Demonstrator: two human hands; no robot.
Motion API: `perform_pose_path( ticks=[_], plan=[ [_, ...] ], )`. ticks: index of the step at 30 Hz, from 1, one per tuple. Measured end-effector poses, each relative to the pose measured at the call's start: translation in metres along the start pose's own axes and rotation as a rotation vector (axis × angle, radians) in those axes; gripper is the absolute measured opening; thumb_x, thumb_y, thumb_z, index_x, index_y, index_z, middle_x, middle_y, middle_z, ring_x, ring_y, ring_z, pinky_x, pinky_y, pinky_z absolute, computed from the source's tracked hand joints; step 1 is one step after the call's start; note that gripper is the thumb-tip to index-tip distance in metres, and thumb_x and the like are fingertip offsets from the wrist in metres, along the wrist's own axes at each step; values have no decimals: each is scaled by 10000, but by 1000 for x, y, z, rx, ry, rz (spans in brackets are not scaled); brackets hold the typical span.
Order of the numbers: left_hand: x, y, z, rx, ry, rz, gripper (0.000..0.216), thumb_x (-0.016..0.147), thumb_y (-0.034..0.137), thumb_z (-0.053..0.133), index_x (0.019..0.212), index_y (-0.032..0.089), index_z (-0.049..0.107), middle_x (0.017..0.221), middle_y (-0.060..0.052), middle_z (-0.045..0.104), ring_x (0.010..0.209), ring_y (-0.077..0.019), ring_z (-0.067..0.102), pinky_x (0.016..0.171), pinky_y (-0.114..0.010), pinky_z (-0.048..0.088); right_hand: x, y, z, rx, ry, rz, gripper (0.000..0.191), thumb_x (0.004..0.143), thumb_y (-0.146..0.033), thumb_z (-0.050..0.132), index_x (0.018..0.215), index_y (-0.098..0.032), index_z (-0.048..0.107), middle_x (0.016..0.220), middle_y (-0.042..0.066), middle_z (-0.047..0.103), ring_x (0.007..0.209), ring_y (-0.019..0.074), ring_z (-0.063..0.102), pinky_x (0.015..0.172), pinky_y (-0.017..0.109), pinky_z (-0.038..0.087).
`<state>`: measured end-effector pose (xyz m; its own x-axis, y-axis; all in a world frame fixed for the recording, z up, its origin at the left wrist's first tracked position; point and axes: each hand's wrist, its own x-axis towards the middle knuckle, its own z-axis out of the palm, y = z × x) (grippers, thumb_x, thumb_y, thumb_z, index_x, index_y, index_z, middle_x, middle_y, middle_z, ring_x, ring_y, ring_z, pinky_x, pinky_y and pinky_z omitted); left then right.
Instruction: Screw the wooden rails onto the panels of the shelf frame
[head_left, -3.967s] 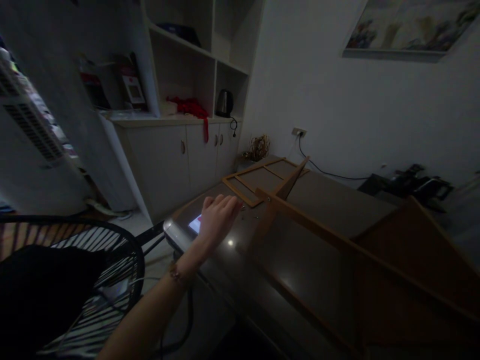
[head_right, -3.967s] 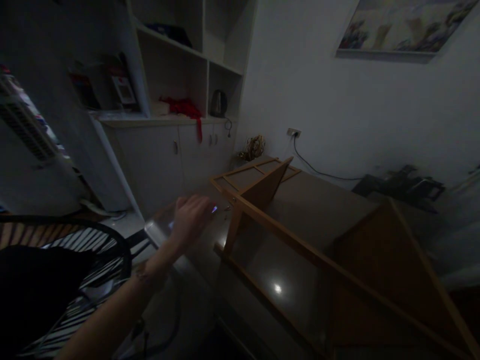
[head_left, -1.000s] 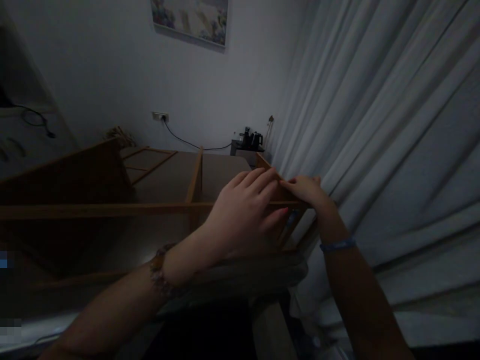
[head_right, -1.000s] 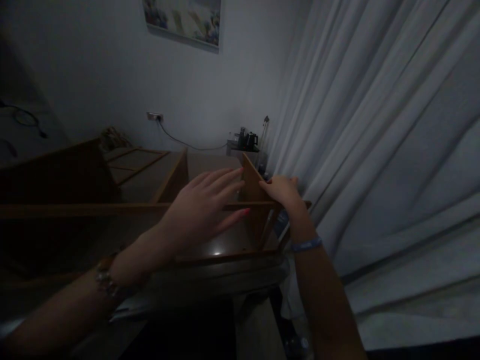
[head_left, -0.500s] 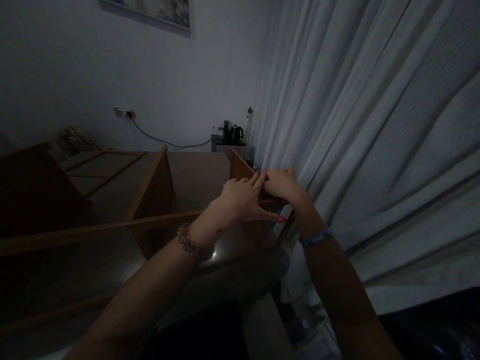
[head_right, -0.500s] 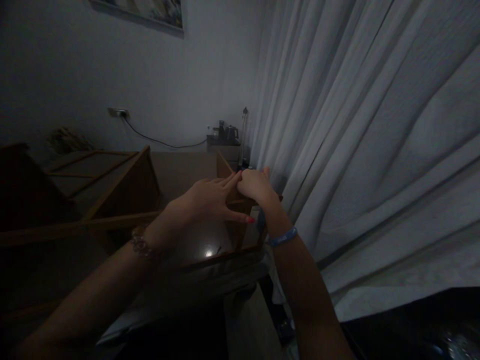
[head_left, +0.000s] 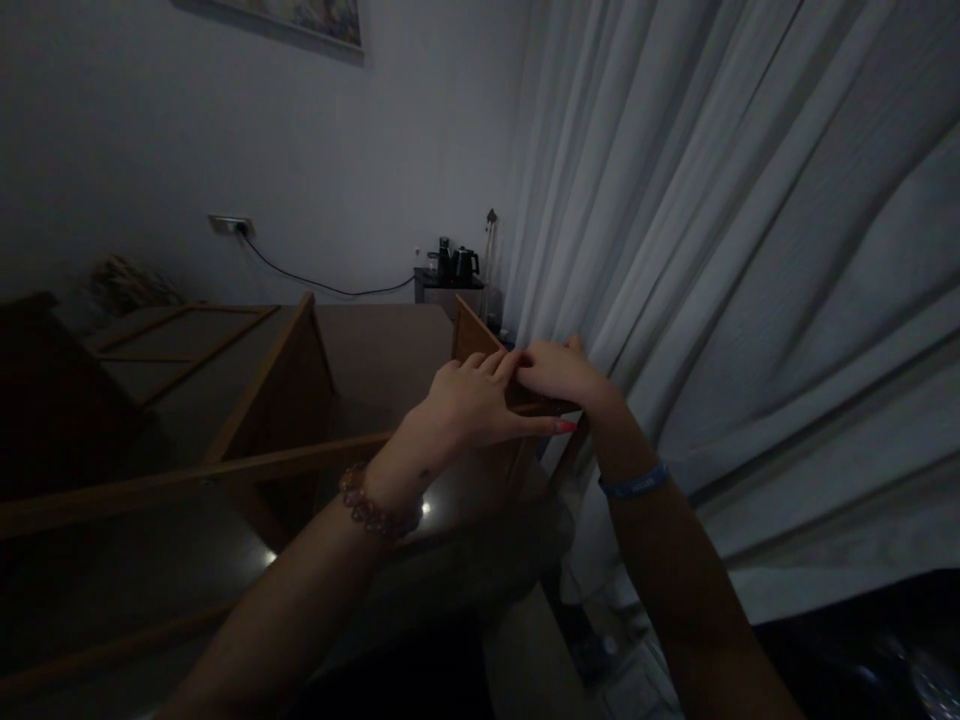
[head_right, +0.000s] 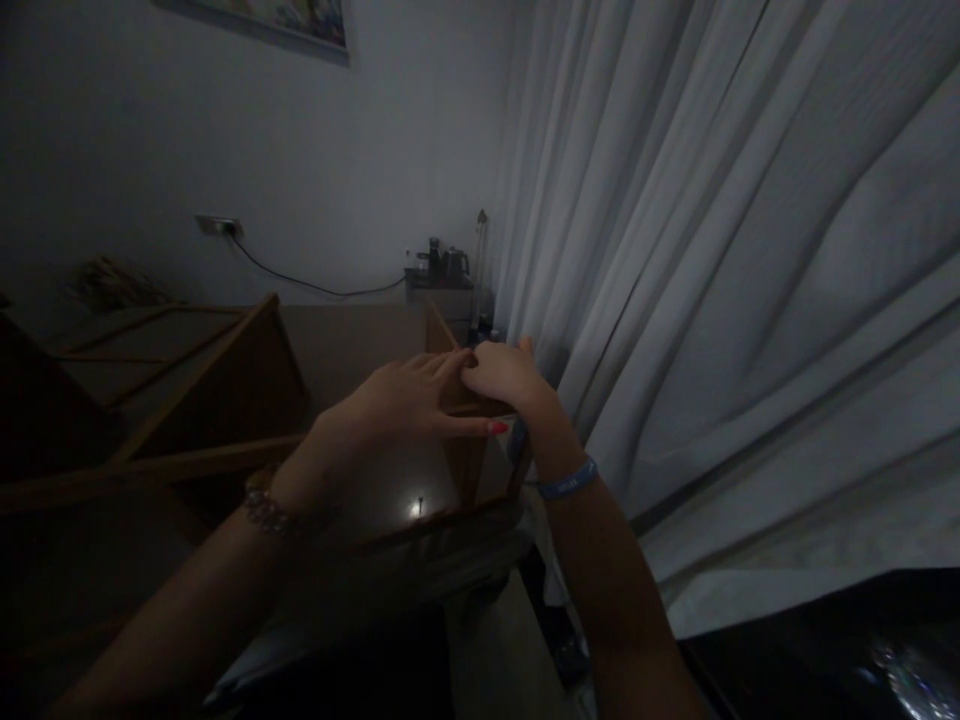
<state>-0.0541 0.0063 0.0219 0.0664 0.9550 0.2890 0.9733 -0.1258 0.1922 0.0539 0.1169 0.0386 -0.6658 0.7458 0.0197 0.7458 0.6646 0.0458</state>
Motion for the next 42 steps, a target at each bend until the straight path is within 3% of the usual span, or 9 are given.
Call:
perform_pose_path(
  ticks=[5,12,15,18,22,27,33,36,42],
  plan=[
    [1,6,3,68,81,-6,956,718,880,426,1327,152,540,1416,-162,536,1234,-363,535,990,-449,426,-7,5,-2,122,-85,-73,390,944,-356,400,822,-169,720,824,82,733,813,213,662,805,322,378],
    [-69,24,69,124,724,396,261,948,438,478,839,269,644,796,-33,684,778,-208,593,685,-378,436,-10,6,6,170,-16,-10,448,942,-446,400,834,-176,741,767,64,714,824,225,672,882,341,350],
    [-81,6,110,29,437,669,161,898,362,570,778,279,637,723,3,666,713,-168,586,607,-336,421,-9,6,10,206,-2,3,465,938,-456,392,818,-172,741,740,55,703,808,222,673,884,342,350],
    [-56,-24,128,-205,450,222,243,882,312,519,660,229,576,636,-5,608,636,-161,566,622,-309,445,-8,7,12,198,18,7,465,936,-462,391,805,-183,740,704,49,693,812,224,669,910,364,332],
    [0,-59,111,-266,625,-89,249,942,234,346,1032,179,572,957,-102,647,870,-211,608,765,-363,511,-7,7,12,205,17,-5,464,930,-470,389,793,-186,729,714,55,695,809,227,654,897,378,336],
    [53,-63,78,-403,779,168,405,996,256,263,1352,176,438,1416,-129,513,1339,-191,443,1123,-379,350,-9,6,10,217,15,-11,438,925,-449,404,731,-180,690,663,45,661,759,217,643,874,384,332],
    [78,-62,93,-500,629,344,470,1039,415,206,1252,194,561,1148,-87,681,1193,-188,567,1096,-394,379,-8,3,14,160,74,-36,445,936,-427,396,703,-212,708,695,41,672,808,235,634,928,467,271],
    [82,-66,105,-470,668,331,544,1035,449,162,960,187,633,1072,-97,674,1177,-211,563,1094,-419,382,-15,2,13,195,257,-18,396,930,-452,448,783,-217,731,696,37,667,788,231,624,905,473,277],
    [83,-62,108,-437,690,298,509,1041,407,144,895,188,580,997,-85,646,1046,-210,549,1043,-418,389,-93,-4,55,339,1206,36,216,946,-280,517,1128,-226,622,755,-28,609,633,130,529,852,385,335]
  ],
)
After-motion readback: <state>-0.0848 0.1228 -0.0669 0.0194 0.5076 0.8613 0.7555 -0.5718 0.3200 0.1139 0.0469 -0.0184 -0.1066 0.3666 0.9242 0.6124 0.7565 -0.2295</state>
